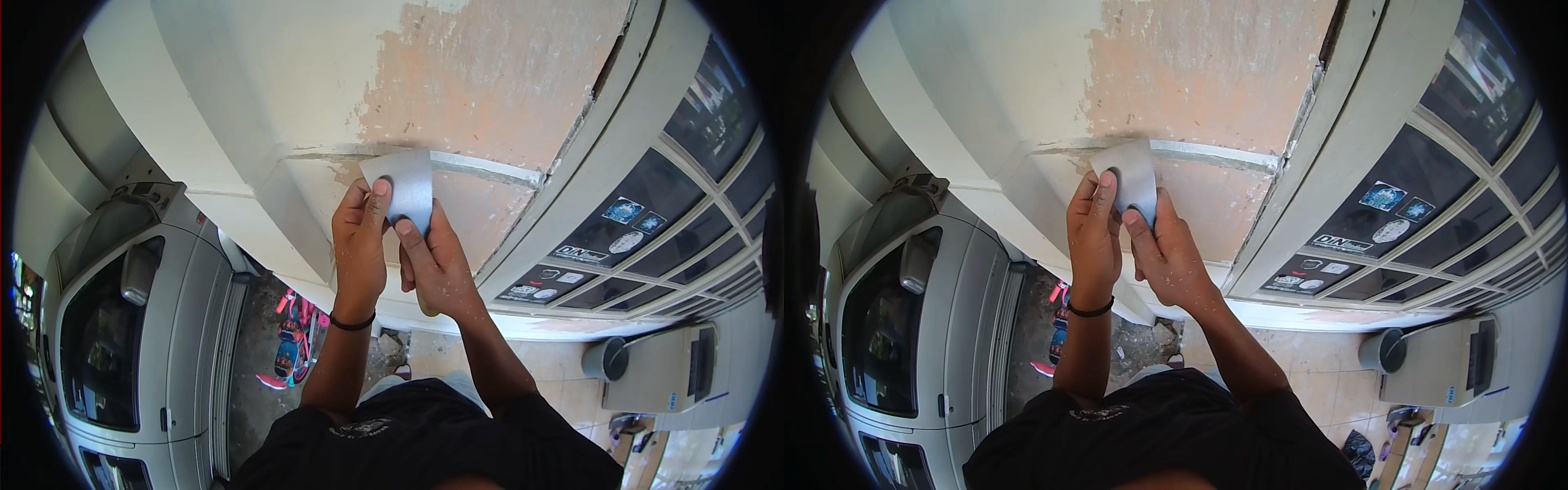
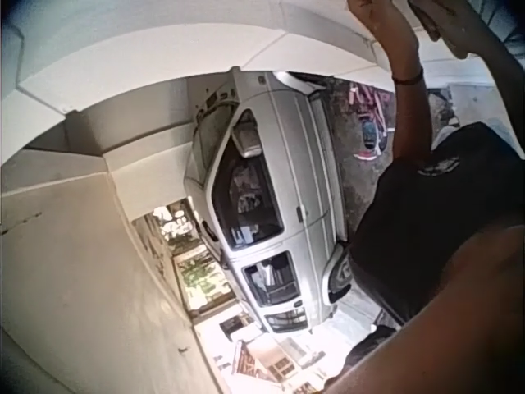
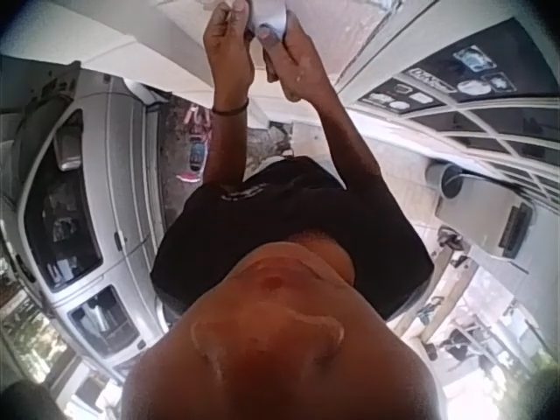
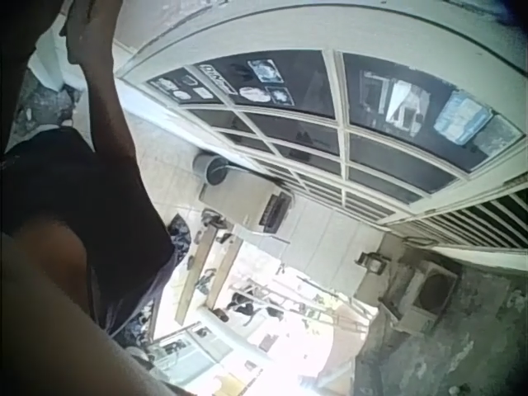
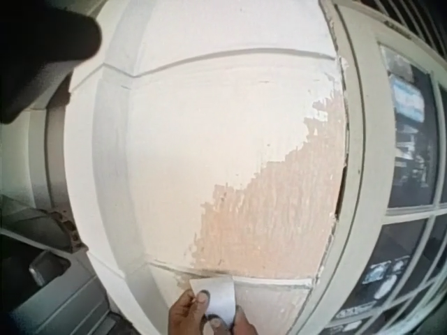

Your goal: Scraping old paint or plaster from a wall using a putty knife/scraper tool.

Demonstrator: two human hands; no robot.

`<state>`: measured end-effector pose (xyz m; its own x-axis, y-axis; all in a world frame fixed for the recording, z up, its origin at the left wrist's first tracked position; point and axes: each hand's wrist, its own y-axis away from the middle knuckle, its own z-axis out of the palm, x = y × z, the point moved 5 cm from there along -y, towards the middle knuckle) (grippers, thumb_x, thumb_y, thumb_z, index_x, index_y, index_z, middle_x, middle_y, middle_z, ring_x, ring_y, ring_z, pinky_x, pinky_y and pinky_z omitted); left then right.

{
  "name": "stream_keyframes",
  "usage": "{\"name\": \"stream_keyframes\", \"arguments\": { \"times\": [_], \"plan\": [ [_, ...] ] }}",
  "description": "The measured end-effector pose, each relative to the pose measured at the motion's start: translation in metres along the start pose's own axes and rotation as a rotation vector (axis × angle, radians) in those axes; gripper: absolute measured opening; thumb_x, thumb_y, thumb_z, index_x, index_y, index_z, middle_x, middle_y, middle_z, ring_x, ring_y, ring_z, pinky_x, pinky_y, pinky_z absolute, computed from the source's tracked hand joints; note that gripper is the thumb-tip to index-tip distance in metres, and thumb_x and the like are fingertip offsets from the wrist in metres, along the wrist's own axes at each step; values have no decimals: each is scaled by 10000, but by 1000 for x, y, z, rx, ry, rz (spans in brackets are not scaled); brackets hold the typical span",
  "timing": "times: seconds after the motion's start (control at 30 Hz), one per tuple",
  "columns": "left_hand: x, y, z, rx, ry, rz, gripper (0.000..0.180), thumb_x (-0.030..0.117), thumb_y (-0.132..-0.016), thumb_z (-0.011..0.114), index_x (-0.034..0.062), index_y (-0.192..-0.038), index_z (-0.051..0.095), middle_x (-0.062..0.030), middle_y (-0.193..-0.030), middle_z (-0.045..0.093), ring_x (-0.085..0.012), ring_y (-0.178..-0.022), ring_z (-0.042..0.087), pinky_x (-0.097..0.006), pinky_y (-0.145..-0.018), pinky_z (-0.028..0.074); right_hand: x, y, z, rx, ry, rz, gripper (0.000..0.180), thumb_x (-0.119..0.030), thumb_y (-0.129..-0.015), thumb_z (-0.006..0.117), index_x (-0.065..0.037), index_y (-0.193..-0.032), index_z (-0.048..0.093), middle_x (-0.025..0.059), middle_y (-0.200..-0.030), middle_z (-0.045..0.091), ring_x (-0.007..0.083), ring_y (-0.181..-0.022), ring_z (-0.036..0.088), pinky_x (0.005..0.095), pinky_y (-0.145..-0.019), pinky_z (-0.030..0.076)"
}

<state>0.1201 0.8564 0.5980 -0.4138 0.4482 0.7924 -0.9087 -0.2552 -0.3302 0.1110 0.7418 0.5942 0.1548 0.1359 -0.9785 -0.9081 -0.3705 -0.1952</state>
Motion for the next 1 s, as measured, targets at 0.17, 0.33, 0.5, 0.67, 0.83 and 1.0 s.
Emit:
{"name": "stream_keyframes", "arguments": {
  "times": [0.17,0.33,0.5,0.67,0.83,1.0],
  "plan": [
    [-4,-17,5,-58,84,-143,269,298,-1061,601,31,-1079,628,-11,-911,660,-79,-788,622,-237,-721,508,-12,-18,4,78,115,-107,227,-185,-1103,441,12,-1214,449,40,-651,544,91,-470,486,264,-452,417],
    [-1,-23,8,68,-40,64,307,323,-1062,598,24,-1086,665,-6,-932,681,-49,-797,585,-217,-721,481,-13,-27,5,134,237,-197,268,-172,-1095,437,41,-1258,432,74,-760,590,117,-575,536,273,-547,455],
    [-5,-16,12,136,-44,72,319,318,-1066,598,11,-1001,656,-9,-881,673,-28,-758,548,-198,-668,455,-15,-16,1,96,320,-44,291,-159,-1089,442,77,-1257,420,158,-887,641,203,-725,623,324,-662,498],
    [-8,-15,18,163,-30,106,310,323,-1068,594,34,-965,634,2,-865,660,-25,-750,541,-196,-669,452,-18,-19,-4,85,331,-131,319,-169,-1085,452,104,-1242,408,288,-1000,682,378,-919,707,401,-780,527],
    [-7,-20,19,203,3,104,309,328,-1066,598,43,-949,631,11,-853,651,-26,-741,539,-196,-662,449,-16,-24,-3,66,318,-116,338,-178,-1084,461,106,-1257,399,267,-953,683,354,-872,703,397,-762,528],
    [-4,-18,14,204,1,99,314,329,-1064,602,45,-933,634,13,-833,647,-26,-734,527,-198,-653,437,-15,-22,0,26,287,-55,359,-185,-1085,467,102,-1273,361,260,-912,671,331,-800,684,407,-732,523]
  ]
}}
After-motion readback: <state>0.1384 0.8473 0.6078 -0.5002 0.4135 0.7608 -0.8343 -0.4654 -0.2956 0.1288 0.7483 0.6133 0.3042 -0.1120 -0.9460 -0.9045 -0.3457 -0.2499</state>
